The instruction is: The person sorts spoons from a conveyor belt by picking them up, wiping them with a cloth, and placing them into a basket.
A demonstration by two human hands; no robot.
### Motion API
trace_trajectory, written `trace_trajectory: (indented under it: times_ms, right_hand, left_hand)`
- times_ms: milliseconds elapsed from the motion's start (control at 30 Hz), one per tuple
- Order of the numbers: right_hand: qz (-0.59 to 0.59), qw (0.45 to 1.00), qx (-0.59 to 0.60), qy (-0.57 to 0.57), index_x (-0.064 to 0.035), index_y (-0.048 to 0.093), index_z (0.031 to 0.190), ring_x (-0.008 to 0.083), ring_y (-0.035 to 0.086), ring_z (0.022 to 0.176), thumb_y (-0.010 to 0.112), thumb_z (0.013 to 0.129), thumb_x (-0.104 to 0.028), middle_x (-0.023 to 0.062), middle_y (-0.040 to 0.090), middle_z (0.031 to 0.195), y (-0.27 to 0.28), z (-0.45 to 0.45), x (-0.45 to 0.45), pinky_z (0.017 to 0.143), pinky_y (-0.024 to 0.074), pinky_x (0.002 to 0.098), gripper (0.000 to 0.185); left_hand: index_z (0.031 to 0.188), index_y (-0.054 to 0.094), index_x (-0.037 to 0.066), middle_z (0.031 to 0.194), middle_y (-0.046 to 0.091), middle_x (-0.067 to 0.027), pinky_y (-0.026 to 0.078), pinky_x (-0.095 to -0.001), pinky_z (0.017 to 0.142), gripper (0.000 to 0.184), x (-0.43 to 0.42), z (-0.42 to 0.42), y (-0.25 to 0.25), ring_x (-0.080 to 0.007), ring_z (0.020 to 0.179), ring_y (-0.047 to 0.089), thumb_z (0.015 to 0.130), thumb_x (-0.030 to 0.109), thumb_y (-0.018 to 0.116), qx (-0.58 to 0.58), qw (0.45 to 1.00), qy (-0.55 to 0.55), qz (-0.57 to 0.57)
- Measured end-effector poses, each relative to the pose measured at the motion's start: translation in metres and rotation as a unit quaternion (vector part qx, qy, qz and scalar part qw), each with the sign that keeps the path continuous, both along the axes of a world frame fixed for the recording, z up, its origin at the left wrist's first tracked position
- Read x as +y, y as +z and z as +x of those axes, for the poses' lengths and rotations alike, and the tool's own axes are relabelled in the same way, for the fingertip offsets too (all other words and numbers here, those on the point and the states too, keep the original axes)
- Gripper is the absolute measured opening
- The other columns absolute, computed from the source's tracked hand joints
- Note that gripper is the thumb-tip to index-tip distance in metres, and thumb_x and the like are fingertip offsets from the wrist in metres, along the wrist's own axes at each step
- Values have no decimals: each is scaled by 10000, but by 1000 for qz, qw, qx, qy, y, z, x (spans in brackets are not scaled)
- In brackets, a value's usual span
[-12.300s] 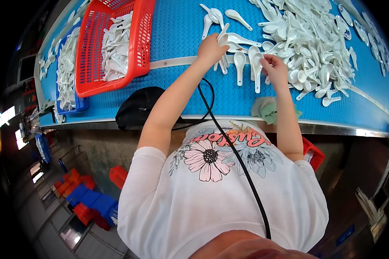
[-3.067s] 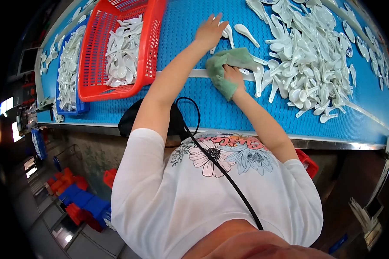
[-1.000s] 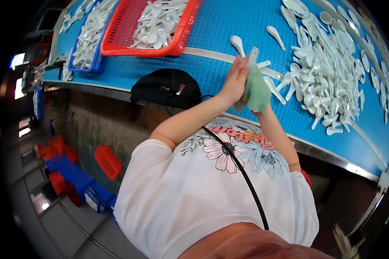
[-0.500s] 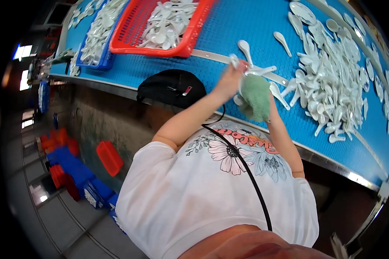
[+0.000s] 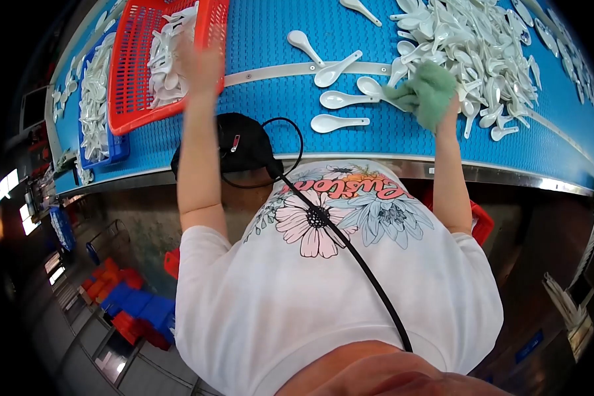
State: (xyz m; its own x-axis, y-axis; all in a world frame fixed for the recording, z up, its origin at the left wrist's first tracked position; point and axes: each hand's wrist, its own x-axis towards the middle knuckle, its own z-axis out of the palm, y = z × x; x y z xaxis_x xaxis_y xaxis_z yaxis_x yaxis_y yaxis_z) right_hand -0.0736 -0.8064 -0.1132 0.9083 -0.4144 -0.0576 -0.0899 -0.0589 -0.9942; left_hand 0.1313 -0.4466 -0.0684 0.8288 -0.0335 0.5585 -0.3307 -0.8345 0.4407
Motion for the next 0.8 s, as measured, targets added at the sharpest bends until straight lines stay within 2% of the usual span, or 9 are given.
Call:
trace_trajectory:
  times_ms: [33, 133, 200, 300, 500, 600, 700, 767, 800]
  right_hand:
    - [-69, 997, -28, 0, -8, 542, 992, 179, 554, 862, 501, 819, -158, 93, 581, 958, -14, 9, 1, 733, 445, 310, 232]
    - [-279, 959, -37, 2, -17, 559, 970, 229, 544, 918, 480, 802, -122, 116, 558, 1030, -52, 38, -1, 785, 438, 325, 214]
    - [-610, 777, 156, -14, -15, 546, 972, 294, 511, 947, 475, 777, -112, 141, 507, 1063, -49, 51, 15, 753, 458, 363, 229]
    - [-595, 791, 143, -19, -11, 525, 967, 321, 494, 928, 472, 762, -103, 145, 478, 1030, -49, 59, 16, 699, 473, 396, 231]
    - [-647, 743, 167, 23, -20, 515, 886, 273, 539, 820, 501, 735, -95, 140, 485, 928, -47, 59, 27, 599, 494, 355, 169]
    - [-671, 729, 123, 50, -29, 512, 864, 260, 544, 803, 516, 714, -86, 131, 485, 903, -47, 45, 35, 576, 501, 331, 161]
    - [-678, 726, 90, 68, -31, 510, 862, 255, 543, 807, 518, 700, -75, 124, 486, 900, -50, 35, 44, 574, 504, 322, 168]
    - [-672, 733, 79, 64, -16, 487, 904, 260, 539, 805, 498, 719, -69, 125, 484, 895, -53, 36, 43, 579, 503, 339, 193]
    - [-672, 733, 76, 67, -16, 487, 904, 260, 539, 805, 498, 719, -69, 125, 484, 895, -52, 40, 40, 579, 503, 339, 193]
  left_hand:
    - [1128, 489, 72, 1143, 479, -155, 382, -417, 880, 470, -38, -23, 17, -304, 1072, 456, 770, 353, 608, 108, 980, -168, 10]
    - [1151, 505, 162, 1196, 477, -64, 357, -392, 933, 421, -96, -46, -43, -256, 1124, 433, 753, 244, 611, 126, 922, -273, 243]
    - [1156, 505, 161, 1206, 476, -42, 338, -379, 960, 414, -105, -33, -80, -249, 1167, 398, 756, 211, 601, 109, 899, -285, 314]
    - [1124, 529, 167, 1157, 508, -40, 377, -414, 903, 382, -102, -23, -105, -254, 1130, 428, 747, 149, 585, -23, 868, -305, 391]
    - [1031, 576, 146, 961, 573, -71, 395, -424, 812, 298, -71, -28, -95, -256, 995, 514, 734, 123, 563, 121, 878, -274, 372]
    - [1004, 580, 136, 917, 578, -77, 421, -415, 750, 265, -57, -32, -94, -275, 839, 563, 742, 106, 553, 254, 908, -171, 287]
    - [967, 554, 77, 822, 571, -63, 436, -352, 615, 211, -42, -32, -108, -238, 690, 571, 760, 112, 535, 324, 933, -155, -23]
    - [961, 524, 35, 727, 539, -26, 418, -285, 543, 206, -47, -36, -84, -168, 653, 551, 794, 155, 517, 458, 811, -108, -348]
    - [961, 524, 35, 727, 539, -26, 418, -285, 543, 206, -43, -37, -80, -168, 653, 551, 794, 155, 517, 457, 812, -105, -349]
